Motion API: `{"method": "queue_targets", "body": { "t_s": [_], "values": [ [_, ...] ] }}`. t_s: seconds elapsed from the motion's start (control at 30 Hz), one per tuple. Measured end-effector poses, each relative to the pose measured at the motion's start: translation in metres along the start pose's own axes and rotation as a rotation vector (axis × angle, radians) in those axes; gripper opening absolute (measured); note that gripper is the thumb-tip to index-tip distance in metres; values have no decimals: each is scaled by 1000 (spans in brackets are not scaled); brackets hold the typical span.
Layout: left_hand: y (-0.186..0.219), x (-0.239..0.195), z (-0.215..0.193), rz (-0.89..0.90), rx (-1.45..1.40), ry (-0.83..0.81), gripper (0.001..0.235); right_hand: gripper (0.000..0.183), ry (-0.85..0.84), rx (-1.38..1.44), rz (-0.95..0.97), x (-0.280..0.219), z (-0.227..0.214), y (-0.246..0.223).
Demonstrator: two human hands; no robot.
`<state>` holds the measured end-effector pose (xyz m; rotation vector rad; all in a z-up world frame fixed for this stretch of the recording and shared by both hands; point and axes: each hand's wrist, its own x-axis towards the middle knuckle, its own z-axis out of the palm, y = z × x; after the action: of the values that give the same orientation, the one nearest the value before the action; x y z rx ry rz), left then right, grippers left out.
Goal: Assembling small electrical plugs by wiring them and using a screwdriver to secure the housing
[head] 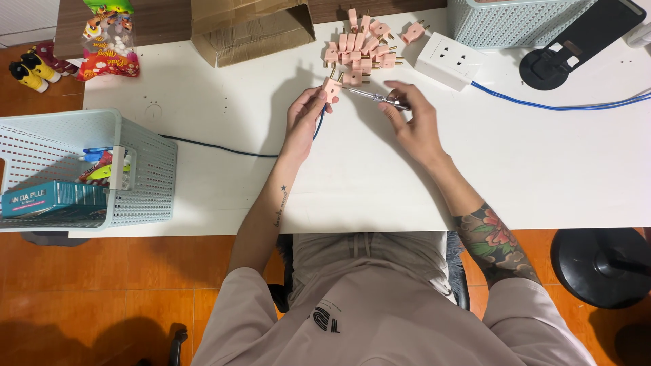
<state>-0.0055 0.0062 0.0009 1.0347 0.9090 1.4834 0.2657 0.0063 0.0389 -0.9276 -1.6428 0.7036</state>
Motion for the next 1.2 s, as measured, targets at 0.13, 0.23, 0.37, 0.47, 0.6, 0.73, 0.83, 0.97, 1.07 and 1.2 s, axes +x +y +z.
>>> {"method": "queue_targets", "body": {
  "t_s": [0.13, 0.23, 0.37, 0.47, 0.6, 0.73, 0.83, 0.97, 1.07, 1.2],
  "values": [
    [1, -1, 2, -22, 11, -22, 23, 19, -56, -122, -105, -3, 5, -6],
    [2, -2, 2, -27, 17, -27, 23, 21, -62, -153, -139, -5, 8, -3],
    [2, 0, 3, -19, 33, -41, 23, 18, -55, -168, -194, -6, 9, 1],
    [3, -2, 3, -23, 42, -43, 24, 15, -45, -200, -259, -5, 9, 4],
    [-3, 1, 0, -32, 39, -47, 25, 13, -36, -236, -312, -3, 8, -4],
    [-2, -1, 0, -28, 33, -49, 27, 13, -34, -254, -326, -4, 8, -1],
    [-5, 0, -1, -23, 39, -50, 28, 13, -38, -252, -340, -3, 8, -2],
    [-18, 4, -8, -2, 39, -45, 29, 12, -30, -283, -327, -2, 8, -8],
    [-18, 3, -6, 6, 60, -44, 28, 15, -25, -297, -336, -3, 5, -9],
    [-14, -2, 2, 28, 47, -22, 27, 16, -39, -331, -330, -6, 4, 0]
  ]
}}
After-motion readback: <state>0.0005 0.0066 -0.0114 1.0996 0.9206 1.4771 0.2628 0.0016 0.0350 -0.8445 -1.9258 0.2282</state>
